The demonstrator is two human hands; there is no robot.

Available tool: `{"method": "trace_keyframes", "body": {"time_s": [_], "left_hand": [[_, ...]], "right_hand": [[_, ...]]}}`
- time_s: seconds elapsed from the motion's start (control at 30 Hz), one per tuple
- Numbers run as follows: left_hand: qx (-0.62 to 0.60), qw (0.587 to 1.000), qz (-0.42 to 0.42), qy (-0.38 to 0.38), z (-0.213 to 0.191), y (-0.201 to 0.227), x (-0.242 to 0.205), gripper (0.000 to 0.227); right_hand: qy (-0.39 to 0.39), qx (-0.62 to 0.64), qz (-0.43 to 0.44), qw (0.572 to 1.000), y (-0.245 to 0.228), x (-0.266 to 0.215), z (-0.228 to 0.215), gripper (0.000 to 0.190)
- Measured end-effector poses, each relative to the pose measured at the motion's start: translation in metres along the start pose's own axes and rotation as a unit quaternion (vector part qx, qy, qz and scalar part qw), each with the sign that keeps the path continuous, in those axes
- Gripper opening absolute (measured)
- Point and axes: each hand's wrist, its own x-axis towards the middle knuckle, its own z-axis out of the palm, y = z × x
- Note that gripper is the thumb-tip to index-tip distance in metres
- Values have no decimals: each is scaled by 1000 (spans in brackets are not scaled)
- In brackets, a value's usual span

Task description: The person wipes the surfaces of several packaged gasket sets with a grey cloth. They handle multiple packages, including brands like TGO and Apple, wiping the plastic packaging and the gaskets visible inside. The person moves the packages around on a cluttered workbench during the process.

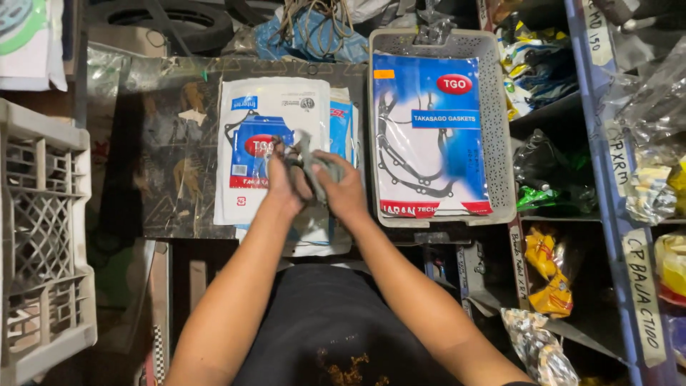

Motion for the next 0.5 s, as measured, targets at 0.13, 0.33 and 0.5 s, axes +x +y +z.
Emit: {"method": "trace_keyframes", "body": {"time_s": [0.13, 0.33, 0.5], "left_hand": [[40, 998, 37, -15, 9, -6, -20, 77], [-75, 982, 12, -175, 21, 11, -52, 121], [-138, 945, -51, -292, 1, 31, -29, 104]], "right_hand": [[-11, -66, -22, 998, 9, -3, 4, 23], [68, -87, -103, 989, -3, 11, 0, 22], [68, -144, -203, 966, -13, 18, 16, 13]]}}
